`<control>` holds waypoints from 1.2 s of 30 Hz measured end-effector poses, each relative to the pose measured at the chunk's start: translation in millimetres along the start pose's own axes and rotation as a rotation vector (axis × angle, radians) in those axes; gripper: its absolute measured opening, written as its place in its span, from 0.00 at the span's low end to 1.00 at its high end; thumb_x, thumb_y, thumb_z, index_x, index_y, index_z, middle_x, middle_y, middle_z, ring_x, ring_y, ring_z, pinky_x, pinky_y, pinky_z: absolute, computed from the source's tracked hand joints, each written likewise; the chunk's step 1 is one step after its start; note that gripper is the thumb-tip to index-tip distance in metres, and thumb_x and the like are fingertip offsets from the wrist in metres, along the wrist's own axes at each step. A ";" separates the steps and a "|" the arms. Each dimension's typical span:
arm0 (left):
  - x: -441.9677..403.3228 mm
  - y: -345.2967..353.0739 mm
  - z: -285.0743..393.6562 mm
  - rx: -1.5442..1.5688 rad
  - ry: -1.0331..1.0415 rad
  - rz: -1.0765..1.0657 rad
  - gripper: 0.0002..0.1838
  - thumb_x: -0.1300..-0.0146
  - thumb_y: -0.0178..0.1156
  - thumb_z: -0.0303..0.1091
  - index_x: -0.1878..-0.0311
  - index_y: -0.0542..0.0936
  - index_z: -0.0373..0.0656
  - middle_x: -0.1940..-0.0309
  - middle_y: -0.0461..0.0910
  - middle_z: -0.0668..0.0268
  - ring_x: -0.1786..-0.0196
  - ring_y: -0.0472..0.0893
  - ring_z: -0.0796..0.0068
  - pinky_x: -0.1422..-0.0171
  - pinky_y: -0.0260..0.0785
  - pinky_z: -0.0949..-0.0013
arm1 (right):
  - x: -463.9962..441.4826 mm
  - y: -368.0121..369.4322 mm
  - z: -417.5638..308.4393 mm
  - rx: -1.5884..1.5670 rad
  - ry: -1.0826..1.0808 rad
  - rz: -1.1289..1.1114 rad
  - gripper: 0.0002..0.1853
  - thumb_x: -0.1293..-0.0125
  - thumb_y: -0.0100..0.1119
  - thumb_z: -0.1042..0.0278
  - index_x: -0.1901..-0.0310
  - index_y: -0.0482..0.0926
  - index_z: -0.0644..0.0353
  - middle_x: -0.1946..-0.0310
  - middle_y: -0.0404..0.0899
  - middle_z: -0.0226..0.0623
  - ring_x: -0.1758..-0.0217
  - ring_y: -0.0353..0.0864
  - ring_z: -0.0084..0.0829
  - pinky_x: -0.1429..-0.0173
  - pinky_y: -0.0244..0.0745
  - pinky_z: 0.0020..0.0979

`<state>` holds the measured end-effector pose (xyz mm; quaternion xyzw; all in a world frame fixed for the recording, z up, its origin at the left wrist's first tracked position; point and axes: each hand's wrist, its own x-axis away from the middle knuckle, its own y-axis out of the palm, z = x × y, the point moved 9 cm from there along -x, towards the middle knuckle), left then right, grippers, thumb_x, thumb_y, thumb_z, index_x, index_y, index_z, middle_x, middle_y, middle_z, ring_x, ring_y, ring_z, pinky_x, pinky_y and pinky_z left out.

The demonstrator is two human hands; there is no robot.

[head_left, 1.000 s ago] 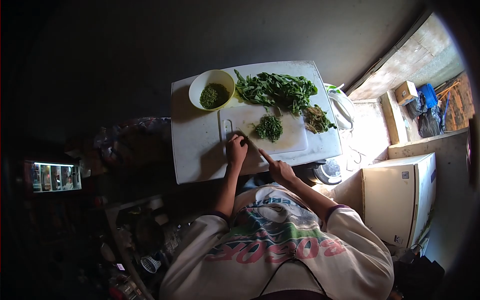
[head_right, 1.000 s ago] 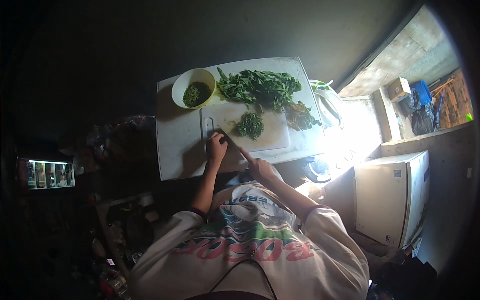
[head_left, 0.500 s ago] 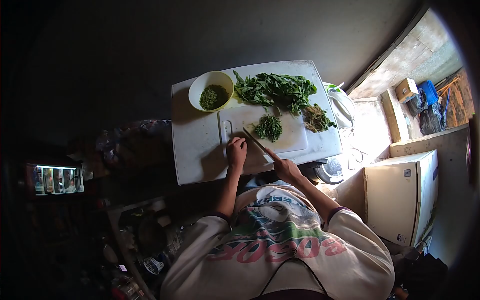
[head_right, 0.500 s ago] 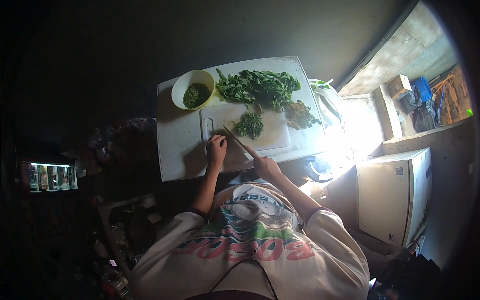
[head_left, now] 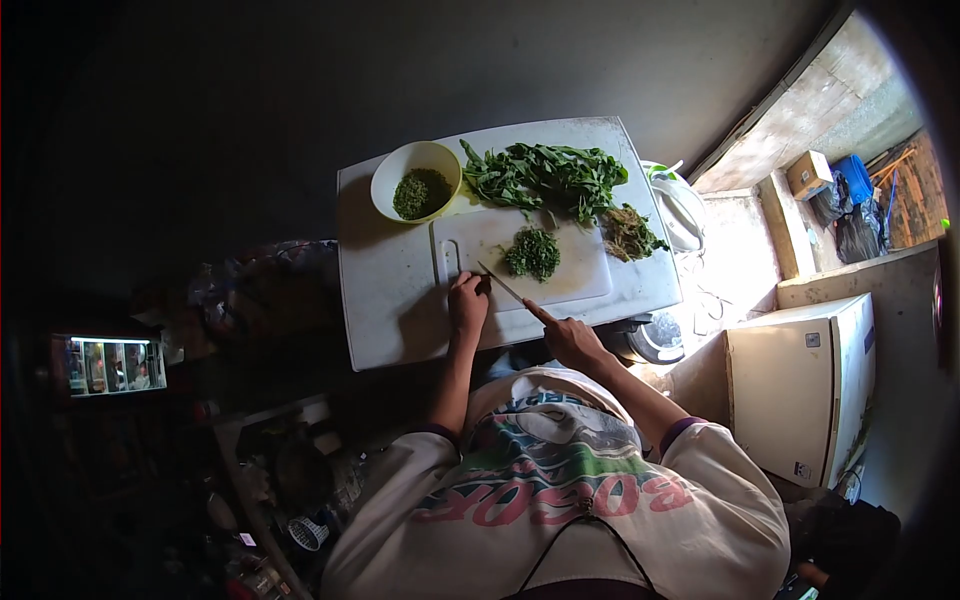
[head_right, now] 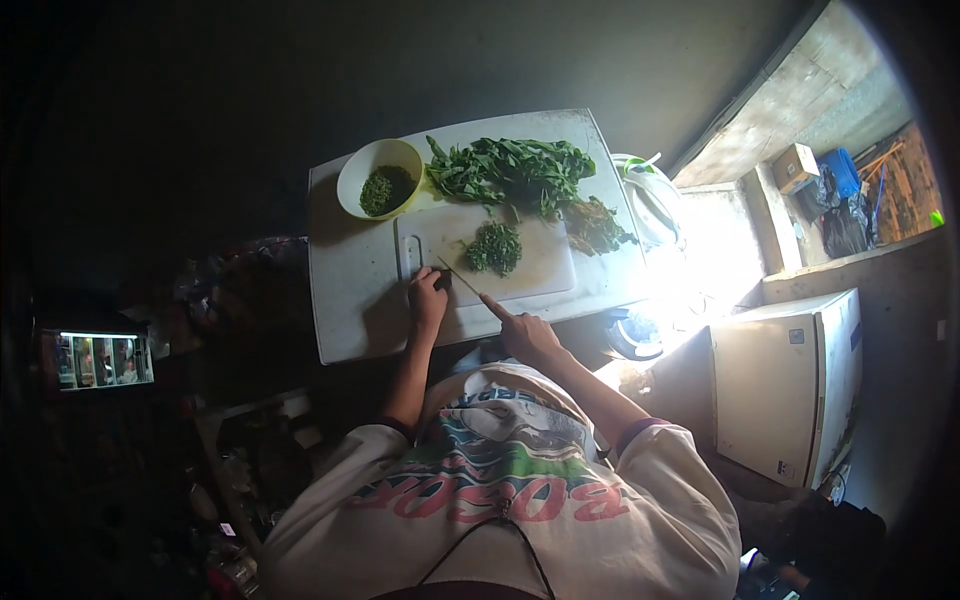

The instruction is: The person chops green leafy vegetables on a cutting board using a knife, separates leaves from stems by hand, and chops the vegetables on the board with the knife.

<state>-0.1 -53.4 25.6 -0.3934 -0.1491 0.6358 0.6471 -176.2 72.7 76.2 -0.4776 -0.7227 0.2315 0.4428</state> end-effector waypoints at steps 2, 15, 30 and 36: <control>0.1 -2.1 0.0 0.022 0.006 0.024 0.10 0.50 0.63 0.22 0.62 0.85 0.36 0.60 0.82 0.54 0.57 0.82 0.48 0.53 0.76 0.54 | -4.1 6.8 1.7 -0.006 -0.039 0.031 0.41 0.30 0.46 0.70 0.20 0.45 0.30 0.76 0.81 0.58 0.73 0.82 0.60 0.65 0.73 0.59; 5.7 0.1 -2.1 -0.020 -0.001 -0.011 0.10 0.46 0.64 0.23 0.59 0.86 0.35 0.57 0.83 0.55 0.55 0.83 0.49 0.50 0.76 0.56 | -64.6 31.6 -0.8 -0.109 -0.062 0.154 0.40 0.30 0.48 0.69 0.20 0.46 0.28 0.72 0.82 0.60 0.69 0.83 0.61 0.63 0.75 0.58; 2.5 -5.9 8.1 0.029 0.011 0.032 0.06 0.42 0.65 0.25 0.60 0.86 0.37 0.62 0.82 0.58 0.58 0.82 0.51 0.53 0.75 0.56 | -13.1 7.0 25.2 -0.103 0.024 0.151 0.39 0.30 0.48 0.69 0.20 0.48 0.31 0.73 0.82 0.59 0.69 0.83 0.61 0.60 0.75 0.59; -0.3 -4.1 5.9 -0.032 -0.050 -0.020 0.10 0.46 0.62 0.20 0.60 0.84 0.36 0.60 0.82 0.56 0.56 0.82 0.49 0.52 0.75 0.54 | -2.0 -4.6 -2.5 0.012 -0.002 0.014 0.41 0.31 0.48 0.70 0.20 0.45 0.28 0.72 0.83 0.56 0.68 0.85 0.56 0.61 0.78 0.55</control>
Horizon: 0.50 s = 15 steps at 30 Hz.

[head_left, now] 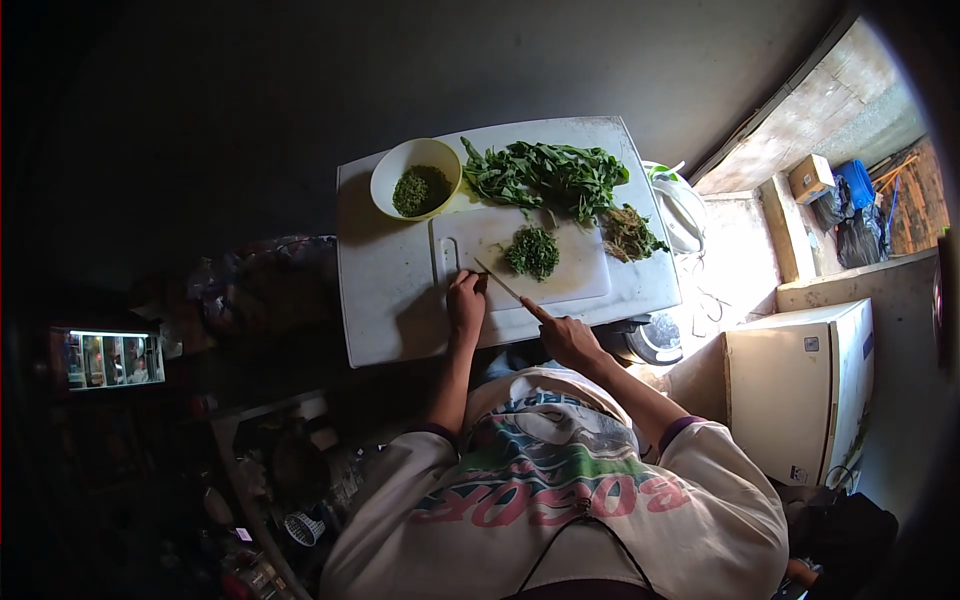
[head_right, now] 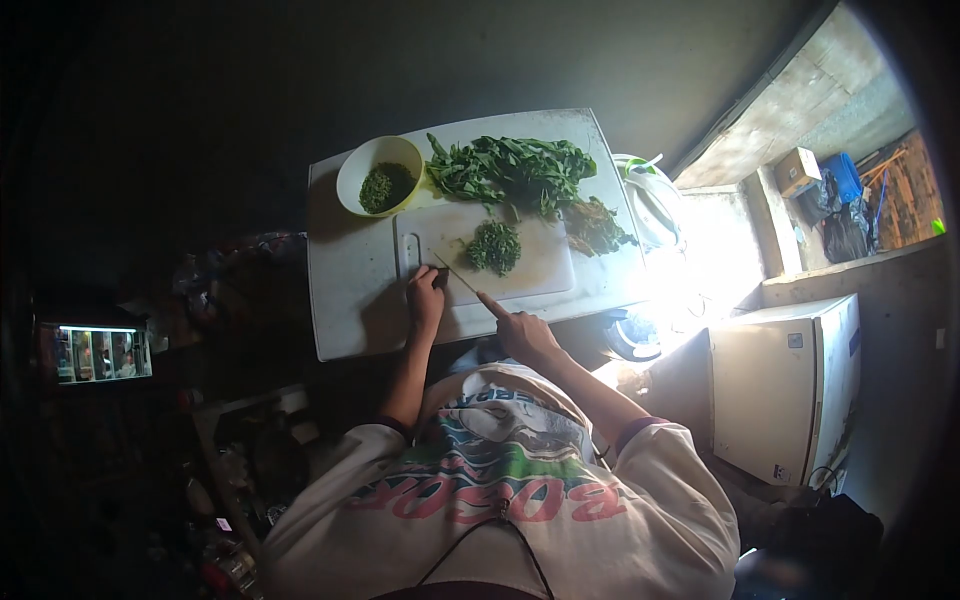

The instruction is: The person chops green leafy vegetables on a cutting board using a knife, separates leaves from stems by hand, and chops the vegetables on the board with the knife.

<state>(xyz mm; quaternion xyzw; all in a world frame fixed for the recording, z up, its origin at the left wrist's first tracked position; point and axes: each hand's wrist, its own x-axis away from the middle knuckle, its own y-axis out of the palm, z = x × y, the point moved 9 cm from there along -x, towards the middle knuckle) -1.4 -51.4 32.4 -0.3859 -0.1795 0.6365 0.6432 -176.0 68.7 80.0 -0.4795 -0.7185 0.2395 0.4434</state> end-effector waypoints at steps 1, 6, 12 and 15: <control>0.6 0.9 -2.7 0.001 0.005 0.018 0.10 0.47 0.62 0.20 0.60 0.84 0.36 0.59 0.82 0.56 0.56 0.82 0.49 0.52 0.75 0.54 | 0.9 1.2 -1.5 0.016 -0.008 -0.010 0.43 0.31 0.49 0.71 0.20 0.45 0.28 0.72 0.83 0.55 0.69 0.85 0.55 0.62 0.79 0.54; 2.0 -2.1 -3.8 0.053 0.023 0.060 0.10 0.47 0.63 0.22 0.59 0.84 0.36 0.58 0.82 0.54 0.55 0.82 0.48 0.52 0.76 0.54 | -11.1 26.2 8.3 0.044 -0.051 0.043 0.43 0.32 0.49 0.72 0.20 0.44 0.29 0.74 0.82 0.54 0.71 0.84 0.56 0.64 0.78 0.56; 2.7 1.5 -1.7 0.000 -0.027 -0.039 0.10 0.48 0.65 0.23 0.61 0.84 0.34 0.58 0.82 0.53 0.54 0.82 0.49 0.50 0.76 0.55 | -45.5 41.4 -1.0 -0.059 -0.129 0.228 0.43 0.32 0.49 0.71 0.20 0.45 0.30 0.76 0.82 0.55 0.74 0.83 0.58 0.67 0.76 0.58; -1.3 1.7 -5.4 0.022 -0.016 -0.029 0.10 0.46 0.65 0.24 0.60 0.85 0.34 0.59 0.82 0.53 0.55 0.83 0.49 0.50 0.76 0.55 | -50.7 30.0 -8.3 -0.057 -0.126 0.208 0.42 0.32 0.49 0.71 0.20 0.45 0.31 0.76 0.82 0.56 0.73 0.83 0.58 0.66 0.76 0.58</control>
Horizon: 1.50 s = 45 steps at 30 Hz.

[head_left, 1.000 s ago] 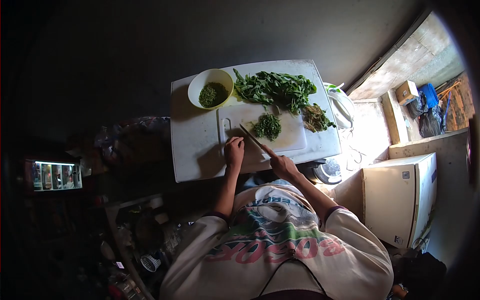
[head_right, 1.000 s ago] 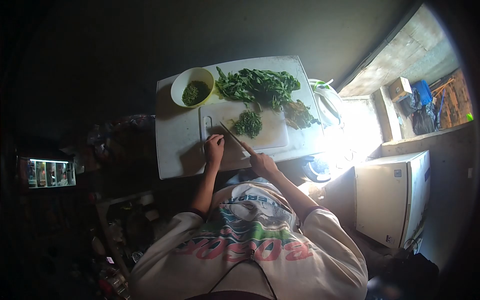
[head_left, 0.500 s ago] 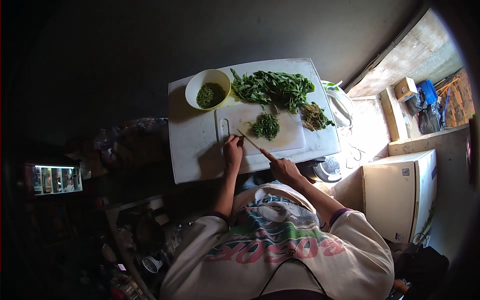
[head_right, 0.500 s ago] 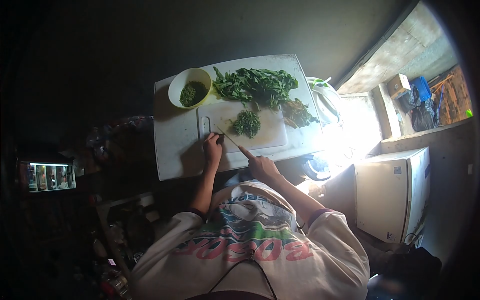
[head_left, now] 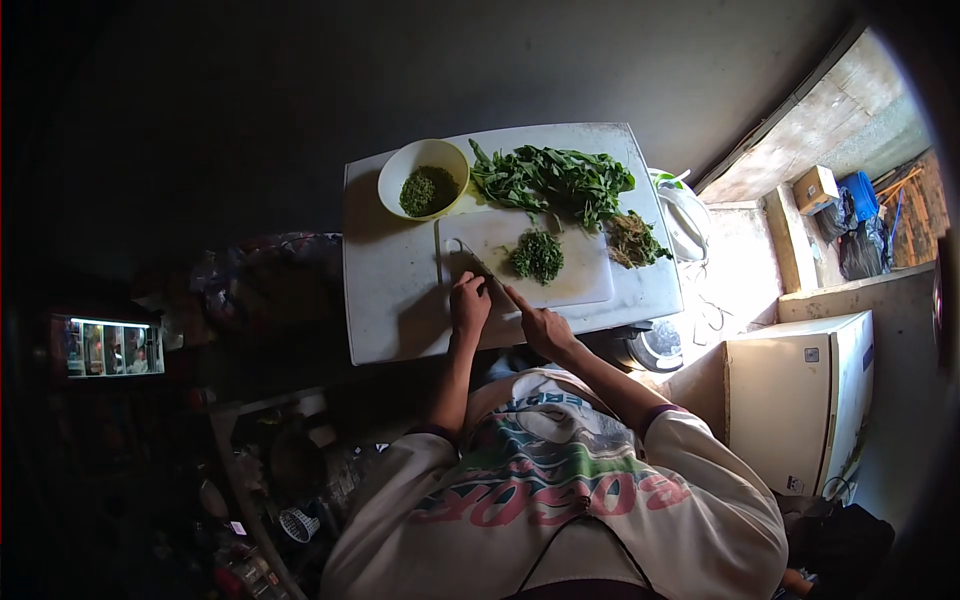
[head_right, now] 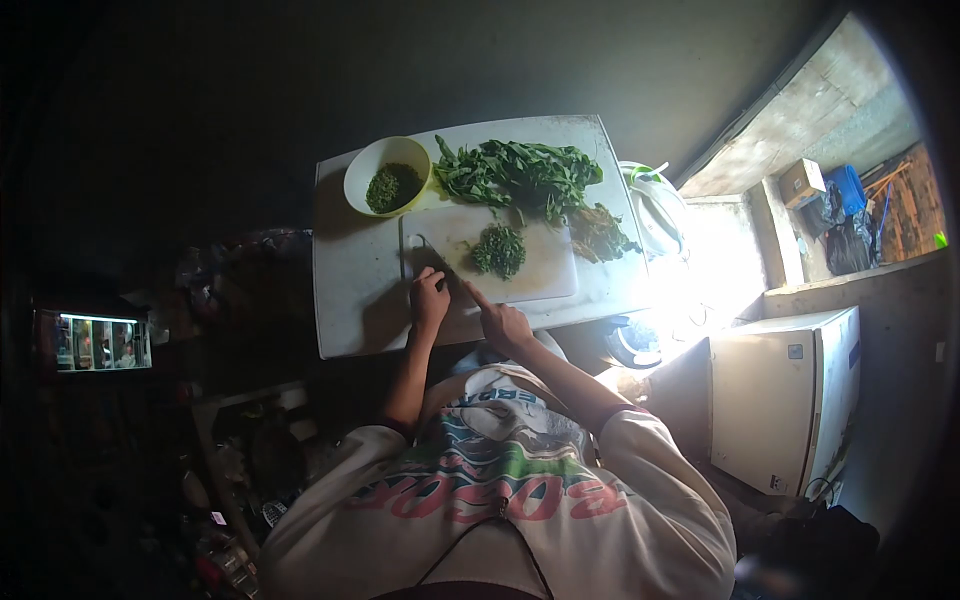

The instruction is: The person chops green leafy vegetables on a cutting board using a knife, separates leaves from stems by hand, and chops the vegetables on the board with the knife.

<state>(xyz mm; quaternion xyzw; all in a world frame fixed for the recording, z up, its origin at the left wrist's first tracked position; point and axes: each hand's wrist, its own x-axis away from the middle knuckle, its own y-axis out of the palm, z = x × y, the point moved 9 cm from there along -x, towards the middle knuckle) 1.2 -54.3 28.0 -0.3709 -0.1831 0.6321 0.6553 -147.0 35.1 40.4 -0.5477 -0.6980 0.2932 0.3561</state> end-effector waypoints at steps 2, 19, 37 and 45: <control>0.3 4.9 -8.5 0.033 -0.012 0.014 0.10 0.45 0.65 0.25 0.59 0.85 0.34 0.60 0.83 0.53 0.55 0.83 0.49 0.50 0.76 0.55 | 4.6 -1.0 7.4 0.023 0.083 -0.131 0.43 0.32 0.48 0.72 0.20 0.44 0.27 0.70 0.84 0.56 0.66 0.85 0.58 0.61 0.78 0.56; -5.2 14.8 -25.3 0.043 -0.049 0.050 0.12 0.48 0.63 0.20 0.59 0.86 0.36 0.60 0.84 0.57 0.55 0.83 0.51 0.50 0.76 0.56 | 47.3 -50.2 -0.4 0.085 0.147 -0.213 0.42 0.31 0.48 0.70 0.20 0.45 0.28 0.72 0.83 0.56 0.68 0.85 0.56 0.60 0.78 0.56; -7.2 10.2 -19.8 0.073 0.012 0.008 0.09 0.45 0.66 0.26 0.61 0.85 0.35 0.62 0.83 0.55 0.59 0.84 0.50 0.53 0.76 0.57 | 4.9 1.6 13.7 -0.008 0.080 -0.076 0.41 0.31 0.48 0.70 0.20 0.46 0.27 0.72 0.83 0.58 0.68 0.85 0.58 0.61 0.78 0.56; -4.6 19.0 -37.2 0.220 -0.163 0.019 0.10 0.43 0.67 0.27 0.57 0.86 0.38 0.60 0.84 0.56 0.58 0.84 0.52 0.52 0.77 0.58 | 43.3 -12.7 33.8 -0.004 0.166 -0.166 0.39 0.29 0.46 0.69 0.20 0.47 0.29 0.71 0.83 0.58 0.66 0.85 0.58 0.60 0.77 0.56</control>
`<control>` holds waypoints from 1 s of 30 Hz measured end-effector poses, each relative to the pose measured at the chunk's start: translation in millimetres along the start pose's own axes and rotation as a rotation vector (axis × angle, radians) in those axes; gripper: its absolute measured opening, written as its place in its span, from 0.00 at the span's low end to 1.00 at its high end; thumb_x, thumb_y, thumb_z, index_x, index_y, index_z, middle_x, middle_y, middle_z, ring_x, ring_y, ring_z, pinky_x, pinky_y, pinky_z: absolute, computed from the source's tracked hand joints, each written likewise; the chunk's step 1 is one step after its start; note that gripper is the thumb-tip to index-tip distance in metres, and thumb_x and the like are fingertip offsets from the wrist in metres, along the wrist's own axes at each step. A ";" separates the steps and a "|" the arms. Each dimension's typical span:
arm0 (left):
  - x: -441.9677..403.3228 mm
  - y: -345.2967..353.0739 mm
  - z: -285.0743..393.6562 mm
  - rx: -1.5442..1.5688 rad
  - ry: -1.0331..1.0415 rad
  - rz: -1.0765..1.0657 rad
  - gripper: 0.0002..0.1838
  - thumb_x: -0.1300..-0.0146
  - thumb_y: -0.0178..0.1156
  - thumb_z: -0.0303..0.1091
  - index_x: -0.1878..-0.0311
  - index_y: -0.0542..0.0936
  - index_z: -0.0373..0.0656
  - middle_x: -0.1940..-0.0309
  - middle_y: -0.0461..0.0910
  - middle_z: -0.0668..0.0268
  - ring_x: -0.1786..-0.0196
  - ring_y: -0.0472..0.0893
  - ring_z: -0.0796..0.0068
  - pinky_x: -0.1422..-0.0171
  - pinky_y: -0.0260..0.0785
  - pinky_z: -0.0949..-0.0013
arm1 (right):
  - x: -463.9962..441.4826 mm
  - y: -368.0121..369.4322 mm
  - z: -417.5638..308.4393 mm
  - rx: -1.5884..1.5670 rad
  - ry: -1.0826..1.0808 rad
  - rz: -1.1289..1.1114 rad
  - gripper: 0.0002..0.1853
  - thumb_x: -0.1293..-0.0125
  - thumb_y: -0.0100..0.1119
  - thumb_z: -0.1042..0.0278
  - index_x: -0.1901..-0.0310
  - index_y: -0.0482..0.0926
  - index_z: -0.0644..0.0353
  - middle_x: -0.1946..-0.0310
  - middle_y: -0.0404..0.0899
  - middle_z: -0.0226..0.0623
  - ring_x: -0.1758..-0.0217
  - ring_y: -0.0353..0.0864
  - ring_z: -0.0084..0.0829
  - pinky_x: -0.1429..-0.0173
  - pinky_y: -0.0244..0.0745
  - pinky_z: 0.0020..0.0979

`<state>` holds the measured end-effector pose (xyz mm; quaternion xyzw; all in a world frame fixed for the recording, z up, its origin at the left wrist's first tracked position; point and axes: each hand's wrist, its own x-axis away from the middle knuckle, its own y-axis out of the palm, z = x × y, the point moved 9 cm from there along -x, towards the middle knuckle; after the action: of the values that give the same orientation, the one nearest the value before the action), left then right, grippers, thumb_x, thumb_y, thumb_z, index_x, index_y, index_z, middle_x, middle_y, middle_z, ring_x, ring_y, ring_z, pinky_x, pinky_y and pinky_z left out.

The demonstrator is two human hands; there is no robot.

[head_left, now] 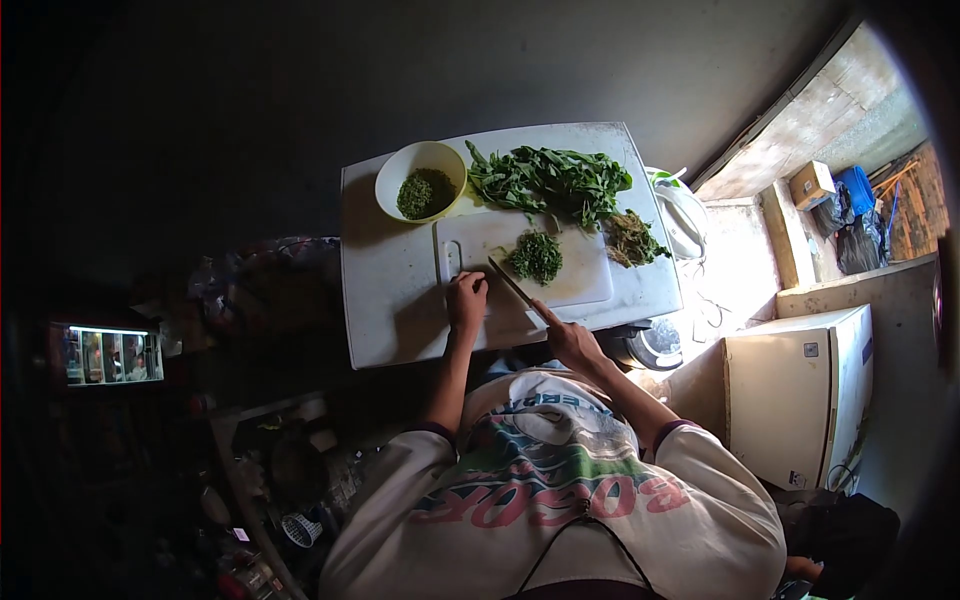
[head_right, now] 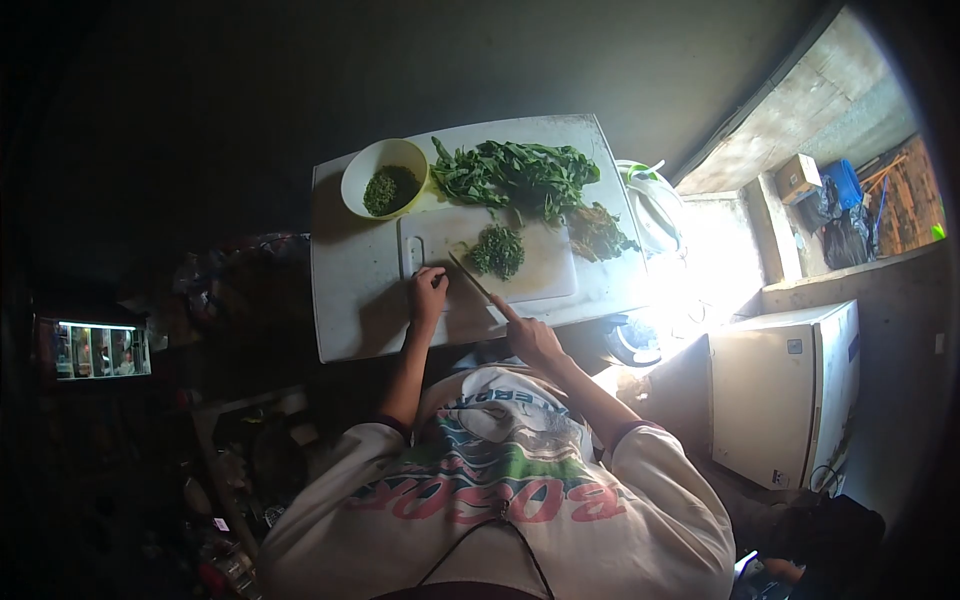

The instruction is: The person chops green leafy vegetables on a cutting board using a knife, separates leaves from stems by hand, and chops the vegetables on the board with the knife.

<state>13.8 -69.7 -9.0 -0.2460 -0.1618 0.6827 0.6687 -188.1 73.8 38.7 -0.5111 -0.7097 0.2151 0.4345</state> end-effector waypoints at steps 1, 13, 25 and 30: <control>0.1 -3.3 11.8 -0.030 0.048 -0.018 0.10 0.42 0.67 0.28 0.57 0.86 0.39 0.60 0.84 0.56 0.58 0.84 0.52 0.52 0.77 0.58 | 2.3 -0.2 1.3 0.000 0.001 -0.001 0.39 0.29 0.46 0.69 0.20 0.47 0.29 0.71 0.83 0.58 0.66 0.85 0.58 0.60 0.77 0.56; -0.1 -3.8 30.7 -0.276 0.189 -0.058 0.13 0.47 0.63 0.22 0.56 0.85 0.37 0.57 0.82 0.56 0.53 0.82 0.50 0.48 0.76 0.54 | 17.5 -33.5 -32.5 0.080 -0.004 -0.073 0.42 0.31 0.47 0.70 0.19 0.44 0.29 0.71 0.83 0.56 0.67 0.85 0.56 0.59 0.77 0.56; 5.0 -9.8 34.8 -0.187 0.219 -0.054 0.12 0.47 0.66 0.25 0.57 0.84 0.36 0.58 0.82 0.55 0.54 0.82 0.50 0.49 0.76 0.55 | -38.4 12.1 -28.3 0.015 -0.093 0.101 0.38 0.27 0.46 0.67 0.20 0.46 0.29 0.75 0.81 0.58 0.71 0.83 0.59 0.65 0.75 0.59; 4.2 -9.0 37.6 -0.211 0.194 -0.046 0.12 0.46 0.66 0.25 0.57 0.84 0.36 0.59 0.83 0.57 0.55 0.83 0.51 0.51 0.76 0.55 | -30.5 6.0 -23.6 0.040 -0.084 0.049 0.39 0.28 0.47 0.67 0.20 0.44 0.29 0.75 0.82 0.57 0.72 0.82 0.59 0.65 0.74 0.58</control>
<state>0.6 -60.9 26.5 -0.3758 -0.1731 0.6194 0.6672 -162.1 45.0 34.6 -0.5102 -0.7100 0.2610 0.4092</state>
